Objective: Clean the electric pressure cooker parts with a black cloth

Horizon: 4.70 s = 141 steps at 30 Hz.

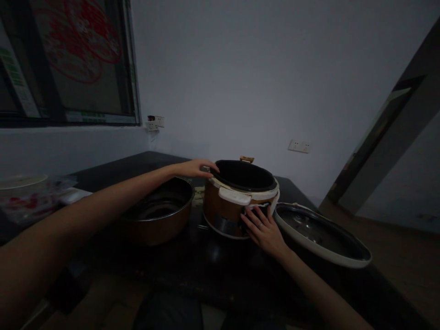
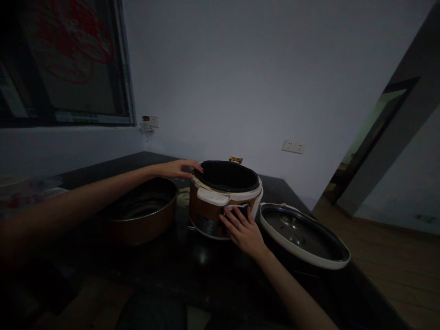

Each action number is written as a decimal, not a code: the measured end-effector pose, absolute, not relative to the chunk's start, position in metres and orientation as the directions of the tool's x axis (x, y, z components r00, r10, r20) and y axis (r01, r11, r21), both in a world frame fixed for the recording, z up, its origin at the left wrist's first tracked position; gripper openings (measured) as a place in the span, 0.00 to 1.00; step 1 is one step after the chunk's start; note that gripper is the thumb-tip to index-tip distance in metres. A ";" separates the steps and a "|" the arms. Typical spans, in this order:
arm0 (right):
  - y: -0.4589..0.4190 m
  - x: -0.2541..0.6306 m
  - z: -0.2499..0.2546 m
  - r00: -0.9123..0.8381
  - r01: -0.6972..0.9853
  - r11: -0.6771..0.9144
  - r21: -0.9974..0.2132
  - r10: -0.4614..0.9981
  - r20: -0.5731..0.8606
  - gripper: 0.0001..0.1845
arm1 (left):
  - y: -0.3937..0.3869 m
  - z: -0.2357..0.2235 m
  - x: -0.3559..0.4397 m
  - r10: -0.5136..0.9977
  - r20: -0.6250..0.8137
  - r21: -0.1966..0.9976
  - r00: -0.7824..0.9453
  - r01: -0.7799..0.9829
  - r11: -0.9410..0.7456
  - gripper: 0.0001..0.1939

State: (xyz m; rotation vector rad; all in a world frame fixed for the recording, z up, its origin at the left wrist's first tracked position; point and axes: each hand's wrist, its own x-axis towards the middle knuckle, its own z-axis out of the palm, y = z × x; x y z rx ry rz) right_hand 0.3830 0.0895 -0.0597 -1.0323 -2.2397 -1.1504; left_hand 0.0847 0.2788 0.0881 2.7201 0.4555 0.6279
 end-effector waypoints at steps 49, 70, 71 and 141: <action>0.075 0.344 -0.036 -0.772 0.626 0.436 0.647 0.466 0.433 0.29 | 0.196 0.092 0.111 0.374 0.463 0.331 0.804 0.234 -0.914 0.15; 0.097 0.291 -0.046 -0.677 0.732 0.354 0.582 0.470 0.566 0.29 | 0.082 0.020 0.098 0.778 0.574 0.818 0.255 -0.150 -0.555 0.10; 0.096 0.291 -0.047 -0.684 0.726 0.357 0.588 0.466 0.562 0.28 | 0.082 0.007 0.099 0.803 0.551 0.834 0.225 -0.145 -0.532 0.10; 0.098 0.288 0.092 -0.117 0.993 0.118 0.015 0.946 0.304 0.22 | 0.129 -0.049 0.188 0.770 0.620 0.781 -0.151 0.022 -0.624 0.27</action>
